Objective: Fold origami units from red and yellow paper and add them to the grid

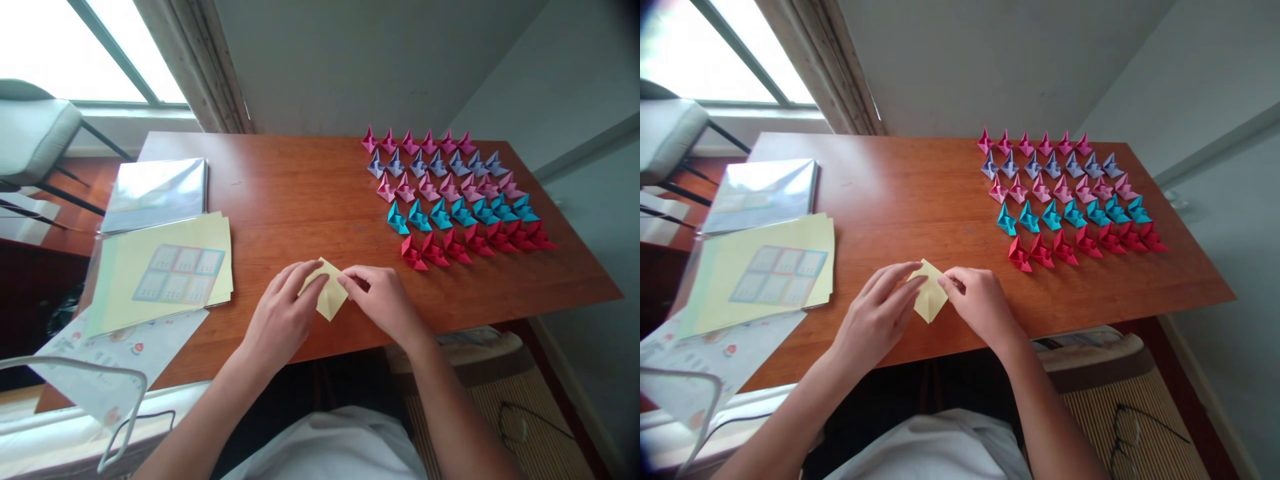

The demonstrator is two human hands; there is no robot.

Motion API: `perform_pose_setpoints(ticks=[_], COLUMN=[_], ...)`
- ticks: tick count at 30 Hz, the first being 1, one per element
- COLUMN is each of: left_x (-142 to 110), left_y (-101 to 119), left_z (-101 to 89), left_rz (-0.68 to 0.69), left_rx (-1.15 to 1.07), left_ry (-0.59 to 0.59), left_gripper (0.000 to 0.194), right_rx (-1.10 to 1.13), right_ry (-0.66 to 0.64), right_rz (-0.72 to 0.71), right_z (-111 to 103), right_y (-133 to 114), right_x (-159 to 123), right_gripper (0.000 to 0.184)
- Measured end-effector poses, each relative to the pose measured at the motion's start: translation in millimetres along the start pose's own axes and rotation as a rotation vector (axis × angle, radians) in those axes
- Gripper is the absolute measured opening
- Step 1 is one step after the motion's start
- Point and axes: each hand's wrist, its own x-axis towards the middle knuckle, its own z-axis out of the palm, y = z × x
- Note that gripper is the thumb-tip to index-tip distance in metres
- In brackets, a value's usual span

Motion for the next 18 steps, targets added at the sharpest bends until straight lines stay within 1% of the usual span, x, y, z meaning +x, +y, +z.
perform_pose_setpoints(ticks=[1, 3, 5, 7, 9, 11, 13, 15, 18], left_x=[-0.8, -1.9, -2.4, -3.0, -3.9, -4.8, -5.4, -5.5, -5.3], left_y=[-1.7, -5.0, -7.6, -9.0, -8.9, -7.5, -5.5, -4.0, -3.0], left_z=[1.3, 4.4, 6.8, 7.7, 7.3, 6.1, 5.1, 4.4, 3.8], left_rz=[0.056, 0.115, 0.141, 0.163, 0.183, 0.192, 0.194, 0.195, 0.152], left_rx=[0.001, 0.032, 0.076, 0.106, 0.127, 0.140, 0.142, 0.125, 0.048], left_ry=[-0.069, -0.180, -0.241, -0.273, -0.297, -0.319, -0.324, -0.304, -0.259], left_gripper=[0.038, 0.040, 0.041, 0.042, 0.043, 0.043, 0.042, 0.041, 0.040], right_rx=[-0.042, -0.119, -0.168, -0.158, -0.073, 0.092, 0.289, 0.430, 0.497], right_ry=[-0.002, 0.007, 0.042, 0.105, 0.170, 0.194, 0.168, 0.137, 0.128], right_rz=[-0.013, -0.021, -0.021, -0.024, -0.010, 0.039, 0.097, 0.134, 0.160], right_z=[0.5, 0.3, -1.7, -4.8, -7.3, -7.5, -5.3, -2.2, 0.8], right_y=[0.6, 3.0, 6.7, 10.8, 14.3, 16.5, 17.5, 17.5, 16.9], right_x=[0.7, 1.6, 1.6, 0.7, -1.1, -3.7, -6.5, -8.8, -10.1], right_gripper=[0.018, 0.018, 0.018, 0.018, 0.017, 0.017, 0.021, 0.024, 0.026])
